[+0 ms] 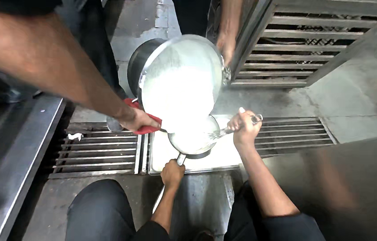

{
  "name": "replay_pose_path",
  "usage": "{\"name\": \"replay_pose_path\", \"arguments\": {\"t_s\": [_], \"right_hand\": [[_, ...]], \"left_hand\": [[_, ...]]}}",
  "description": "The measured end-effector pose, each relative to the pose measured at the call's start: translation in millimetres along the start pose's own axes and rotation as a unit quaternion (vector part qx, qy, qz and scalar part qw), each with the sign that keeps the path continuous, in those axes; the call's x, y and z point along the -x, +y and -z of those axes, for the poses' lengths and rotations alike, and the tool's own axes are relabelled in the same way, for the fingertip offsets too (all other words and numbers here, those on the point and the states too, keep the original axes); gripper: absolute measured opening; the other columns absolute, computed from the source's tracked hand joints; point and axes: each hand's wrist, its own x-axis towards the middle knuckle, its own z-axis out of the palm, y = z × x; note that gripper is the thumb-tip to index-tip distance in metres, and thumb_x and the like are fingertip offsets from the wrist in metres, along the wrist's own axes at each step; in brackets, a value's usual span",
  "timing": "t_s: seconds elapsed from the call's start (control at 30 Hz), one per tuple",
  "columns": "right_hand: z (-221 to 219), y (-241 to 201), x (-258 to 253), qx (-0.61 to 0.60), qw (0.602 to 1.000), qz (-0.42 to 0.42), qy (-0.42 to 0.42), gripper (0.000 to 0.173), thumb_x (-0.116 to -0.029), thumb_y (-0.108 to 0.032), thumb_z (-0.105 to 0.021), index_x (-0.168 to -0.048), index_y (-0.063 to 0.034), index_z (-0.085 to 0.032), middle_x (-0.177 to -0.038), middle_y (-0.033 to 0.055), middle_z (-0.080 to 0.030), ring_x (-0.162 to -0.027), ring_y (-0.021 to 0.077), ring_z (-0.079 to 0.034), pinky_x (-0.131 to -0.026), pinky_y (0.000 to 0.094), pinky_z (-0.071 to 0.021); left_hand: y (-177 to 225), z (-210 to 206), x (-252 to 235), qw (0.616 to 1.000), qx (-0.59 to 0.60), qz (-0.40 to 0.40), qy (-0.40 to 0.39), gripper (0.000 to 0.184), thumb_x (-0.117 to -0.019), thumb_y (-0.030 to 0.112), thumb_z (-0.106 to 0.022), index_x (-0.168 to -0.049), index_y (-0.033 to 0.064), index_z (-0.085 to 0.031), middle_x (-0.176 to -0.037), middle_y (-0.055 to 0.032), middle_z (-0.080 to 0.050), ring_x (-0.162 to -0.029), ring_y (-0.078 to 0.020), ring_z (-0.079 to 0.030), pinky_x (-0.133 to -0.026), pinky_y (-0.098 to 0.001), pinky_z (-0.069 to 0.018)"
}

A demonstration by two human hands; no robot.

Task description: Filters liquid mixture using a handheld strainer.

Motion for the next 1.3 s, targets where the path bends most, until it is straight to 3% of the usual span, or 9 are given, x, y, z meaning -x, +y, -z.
{"name": "replay_pose_path", "arguments": {"t_s": [0.33,0.53,0.7,0.8,0.87,0.97,1.1,1.2,1.3], "right_hand": [[9.2,-3.7,-13.2,0.047,0.996,0.025,0.066,0.035,-0.0982,-0.014,-0.054,-0.065,-0.0224,-0.045,-0.045,-0.0093,-0.039,-0.037,0.0044,-0.040,-0.039,0.0231,-0.0408],[-15.1,40.9,-40.7,0.062,0.994,0.023,0.084,0.034,-0.0989,-0.015,-0.055,-0.067,-0.0221,-0.044,-0.046,-0.0101,-0.040,-0.037,0.0042,-0.040,-0.039,0.0237,-0.0410],[-17.2,51.5,-21.9,0.089,0.991,-0.064,-0.075,0.034,-0.0956,-0.014,-0.054,-0.064,-0.0229,-0.047,-0.046,-0.0100,-0.043,-0.038,0.0043,-0.042,-0.040,0.0244,-0.0400],[-25.5,47.5,-40.9,0.104,0.994,0.008,-0.016,0.029,-0.0941,-0.013,-0.055,-0.068,-0.0231,-0.046,-0.047,-0.0108,-0.044,-0.039,0.0041,-0.043,-0.040,0.0249,-0.0421],[-28.9,48.1,-27.0,0.085,0.996,-0.002,0.014,0.031,-0.0969,-0.015,-0.052,-0.068,-0.0236,-0.045,-0.046,-0.0106,-0.042,-0.038,0.0045,-0.043,-0.041,0.0257,-0.0432],[-18.0,48.0,-12.3,0.136,0.987,-0.031,-0.084,0.031,-0.0927,-0.012,-0.054,-0.064,-0.0232,-0.049,-0.048,-0.0106,-0.048,-0.041,0.0037,-0.046,-0.042,0.0247,-0.0427],[-24.5,42.3,-30.7,0.096,0.995,0.027,0.028,0.030,-0.0959,-0.012,-0.052,-0.068,-0.0225,-0.047,-0.047,-0.0104,-0.044,-0.039,0.0047,-0.045,-0.041,0.0249,-0.0446],[-7.8,50.8,-17.9,0.127,0.991,-0.039,-0.007,0.032,-0.0942,-0.013,-0.052,-0.065,-0.0236,-0.045,-0.046,-0.0104,-0.041,-0.038,0.0049,-0.042,-0.040,0.0254,-0.0407],[-9.1,40.7,-38.6,0.130,0.991,0.003,0.030,0.029,-0.0981,-0.013,-0.052,-0.071,-0.0217,-0.047,-0.048,-0.0106,-0.044,-0.040,0.0049,-0.045,-0.042,0.0259,-0.0450]], "left_hand": [[8.8,-3.5,7.5,0.999,-0.025,-0.033,-0.009,0.033,-0.0987,0.034,-0.061,-0.122,0.0119,-0.071,-0.122,-0.0126,-0.073,-0.117,-0.0289,-0.069,-0.095,-0.0525,-0.0531],[9.9,-5.9,13.7,0.997,-0.048,-0.056,-0.026,0.035,-0.1011,0.032,-0.058,-0.128,0.0115,-0.069,-0.125,-0.0130,-0.072,-0.119,-0.0302,-0.068,-0.097,-0.0525,-0.0529],[8.4,-7.3,10.7,0.998,-0.023,-0.046,-0.027,0.035,-0.1013,0.034,-0.058,-0.124,0.0100,-0.070,-0.121,-0.0134,-0.073,-0.118,-0.0292,-0.068,-0.097,-0.0519,-0.0529],[8.8,-3.7,7.7,0.999,-0.015,-0.040,-0.030,0.035,-0.0997,0.034,-0.059,-0.123,0.0113,-0.071,-0.122,-0.0123,-0.073,-0.119,-0.0282,-0.068,-0.097,-0.0510,-0.0533],[11.7,-1.6,7.9,0.998,-0.017,-0.043,-0.032,0.036,-0.0998,0.034,-0.059,-0.125,0.0107,-0.070,-0.123,-0.0127,-0.073,-0.119,-0.0284,-0.068,-0.097,-0.0513,-0.0534],[9.7,-2.8,6.3,0.999,-0.005,-0.042,-0.030,0.035,-0.0990,0.032,-0.062,-0.124,0.0103,-0.071,-0.122,-0.0130,-0.073,-0.118,-0.0289,-0.069,-0.096,-0.0520,-0.0536],[10.5,-0.6,4.7,0.998,0.002,-0.050,-0.032,0.034,-0.0989,0.031,-0.061,-0.124,0.0102,-0.071,-0.121,-0.0129,-0.074,-0.117,-0.0287,-0.069,-0.096,-0.0517,-0.0533],[9.9,-0.5,4.9,0.998,-0.003,-0.055,-0.032,0.032,-0.0991,0.031,-0.061,-0.121,0.0098,-0.072,-0.119,-0.0128,-0.074,-0.116,-0.0285,-0.069,-0.096,-0.0511,-0.0535],[11.9,0.9,3.9,0.998,-0.007,-0.056,-0.038,0.033,-0.0991,0.031,-0.061,-0.123,0.0101,-0.071,-0.121,-0.0125,-0.074,-0.118,-0.0284,-0.069,-0.096,-0.0511,-0.0537]]}}
